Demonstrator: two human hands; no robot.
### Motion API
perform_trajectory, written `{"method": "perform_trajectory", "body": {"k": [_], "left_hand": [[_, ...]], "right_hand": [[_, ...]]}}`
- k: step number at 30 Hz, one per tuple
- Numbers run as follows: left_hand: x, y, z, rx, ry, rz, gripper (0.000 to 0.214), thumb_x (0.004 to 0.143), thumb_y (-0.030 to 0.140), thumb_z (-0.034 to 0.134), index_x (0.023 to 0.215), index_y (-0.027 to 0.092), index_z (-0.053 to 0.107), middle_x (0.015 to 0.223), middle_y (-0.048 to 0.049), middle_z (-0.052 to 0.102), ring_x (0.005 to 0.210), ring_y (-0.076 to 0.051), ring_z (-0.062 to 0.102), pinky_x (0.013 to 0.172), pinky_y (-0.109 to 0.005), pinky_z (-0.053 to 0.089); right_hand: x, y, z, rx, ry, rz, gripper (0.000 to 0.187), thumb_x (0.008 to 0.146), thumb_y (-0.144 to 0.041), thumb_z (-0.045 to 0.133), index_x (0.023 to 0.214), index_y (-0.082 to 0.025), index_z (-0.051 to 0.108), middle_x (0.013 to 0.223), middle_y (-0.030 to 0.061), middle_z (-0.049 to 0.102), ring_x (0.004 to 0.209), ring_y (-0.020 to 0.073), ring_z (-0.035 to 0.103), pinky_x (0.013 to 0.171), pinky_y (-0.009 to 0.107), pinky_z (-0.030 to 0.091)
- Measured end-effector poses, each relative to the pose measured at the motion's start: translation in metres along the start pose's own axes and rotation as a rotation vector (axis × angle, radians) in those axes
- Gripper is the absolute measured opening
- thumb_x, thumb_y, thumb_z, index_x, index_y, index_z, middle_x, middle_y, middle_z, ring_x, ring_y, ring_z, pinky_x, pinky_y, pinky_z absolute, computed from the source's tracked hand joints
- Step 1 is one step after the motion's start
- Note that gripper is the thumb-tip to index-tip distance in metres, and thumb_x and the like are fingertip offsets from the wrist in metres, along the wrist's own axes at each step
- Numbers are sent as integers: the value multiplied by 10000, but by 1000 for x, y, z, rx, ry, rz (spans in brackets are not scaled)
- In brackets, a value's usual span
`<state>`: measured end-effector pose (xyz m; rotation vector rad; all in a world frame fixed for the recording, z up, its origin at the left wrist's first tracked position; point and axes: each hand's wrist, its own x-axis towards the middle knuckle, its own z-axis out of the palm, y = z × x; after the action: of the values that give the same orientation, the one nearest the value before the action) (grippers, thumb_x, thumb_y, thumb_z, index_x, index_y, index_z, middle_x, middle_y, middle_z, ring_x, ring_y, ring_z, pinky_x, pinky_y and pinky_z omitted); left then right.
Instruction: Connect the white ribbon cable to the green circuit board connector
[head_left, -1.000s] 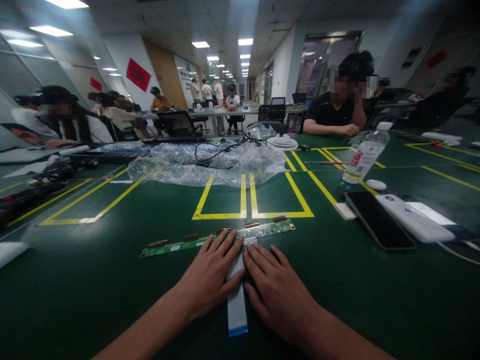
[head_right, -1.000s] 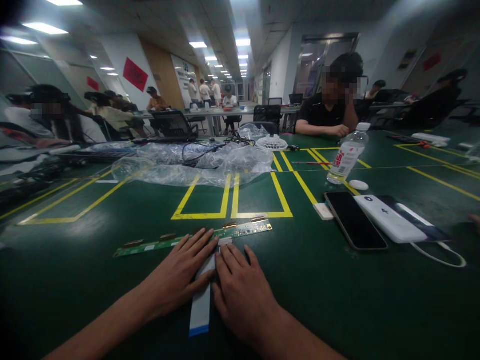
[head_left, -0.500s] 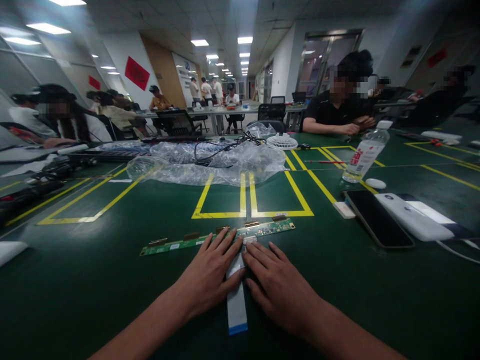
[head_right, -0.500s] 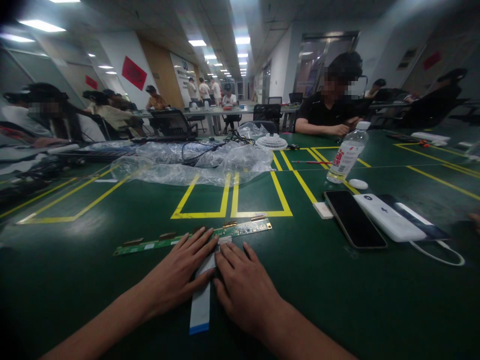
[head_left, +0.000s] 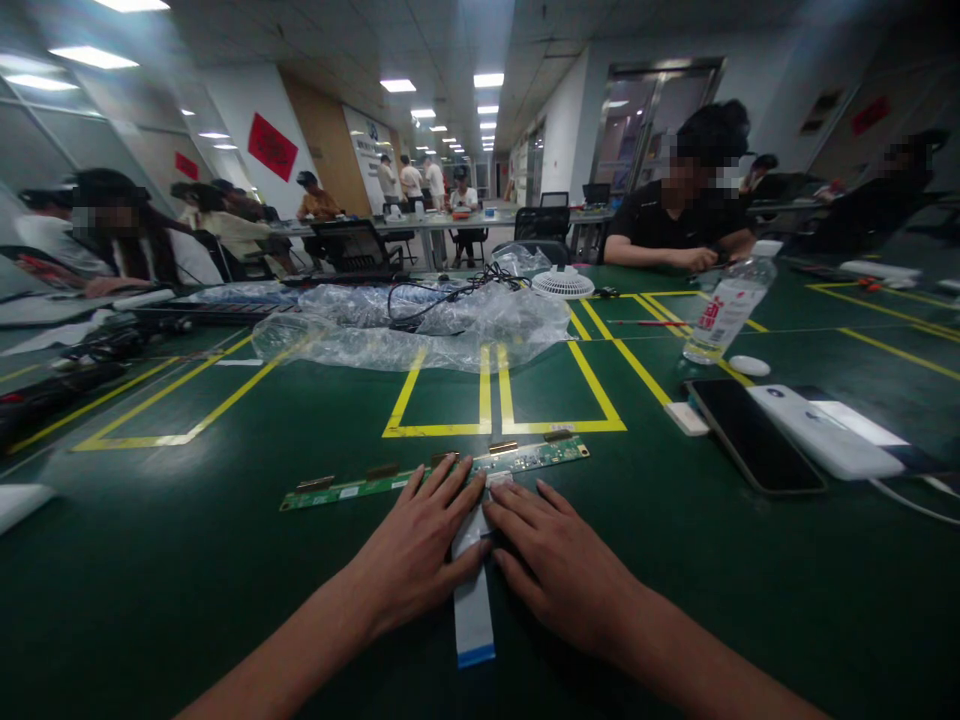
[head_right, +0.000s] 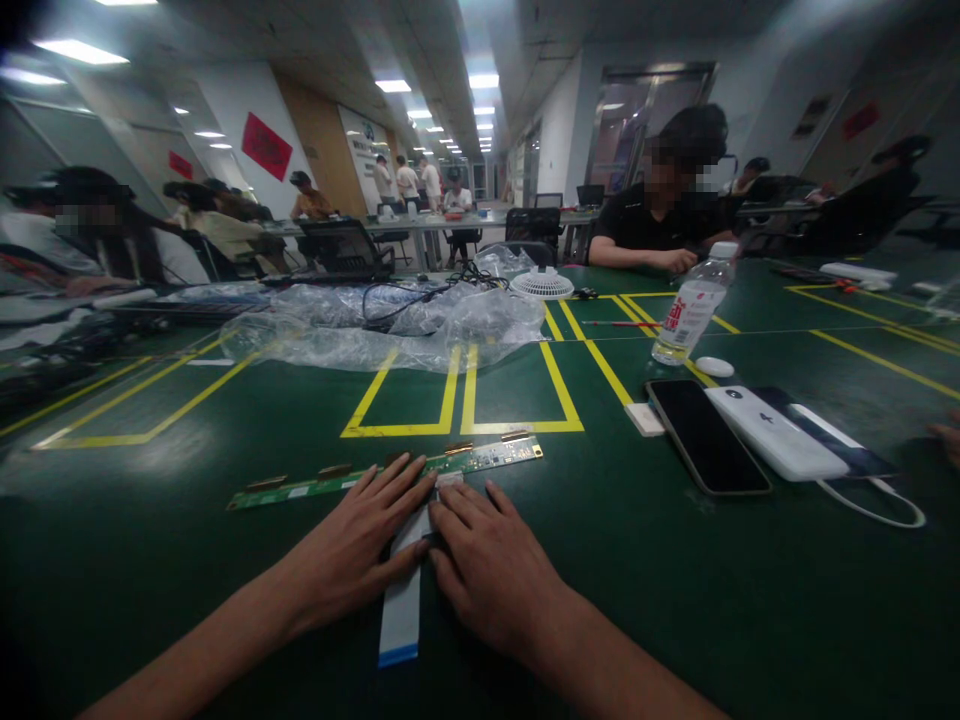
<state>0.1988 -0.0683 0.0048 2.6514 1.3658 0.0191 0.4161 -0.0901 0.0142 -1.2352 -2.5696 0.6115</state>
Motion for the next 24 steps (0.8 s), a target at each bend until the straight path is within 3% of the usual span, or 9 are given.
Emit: {"method": "perform_trajectory", "body": {"k": [24], "left_hand": [[0, -3, -1, 6, -1, 30, 738, 978, 643, 338, 1574, 230, 205, 1632, -86, 165, 1505, -313, 113, 1193, -583, 180]], "right_hand": [[2, 6, -2, -17, -5, -23, 520, 1006, -356, 419, 1504, -209, 394, 1578, 87, 339, 1464, 225, 261, 1207, 490, 125]]}}
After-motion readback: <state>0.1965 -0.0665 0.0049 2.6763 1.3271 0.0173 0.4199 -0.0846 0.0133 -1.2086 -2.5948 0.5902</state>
